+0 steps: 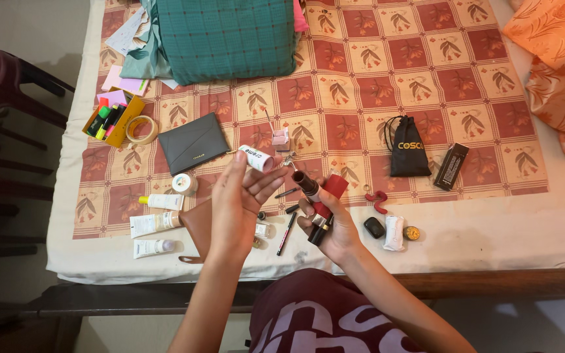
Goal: The person organizes various cosmetic products by picking them up from a bed, placing some into a brown pouch, and then arranging the pouch and tubes onto a shelf.
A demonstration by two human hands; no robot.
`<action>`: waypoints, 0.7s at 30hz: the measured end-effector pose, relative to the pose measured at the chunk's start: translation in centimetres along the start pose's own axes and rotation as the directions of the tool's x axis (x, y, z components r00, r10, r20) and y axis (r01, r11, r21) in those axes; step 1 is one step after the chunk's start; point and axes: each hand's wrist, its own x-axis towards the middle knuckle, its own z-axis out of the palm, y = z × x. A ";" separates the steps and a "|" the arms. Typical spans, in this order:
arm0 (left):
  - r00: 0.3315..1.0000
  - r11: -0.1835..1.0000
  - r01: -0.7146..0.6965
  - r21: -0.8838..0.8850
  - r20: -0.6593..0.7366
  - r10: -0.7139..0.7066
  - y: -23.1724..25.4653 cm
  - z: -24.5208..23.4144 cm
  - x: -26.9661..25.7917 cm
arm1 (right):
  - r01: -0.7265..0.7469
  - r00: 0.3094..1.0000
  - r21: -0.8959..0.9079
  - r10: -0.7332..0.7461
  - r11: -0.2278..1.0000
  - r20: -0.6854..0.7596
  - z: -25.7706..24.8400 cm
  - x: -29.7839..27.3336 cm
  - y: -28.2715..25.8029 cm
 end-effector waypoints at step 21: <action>0.983 0.498 0.100 -0.862 0.162 0.082 1.7 -4.3 1.7 | 0.030 0.999 -0.082 -0.033 0.996 -0.038 0.2 -0.1 -1.5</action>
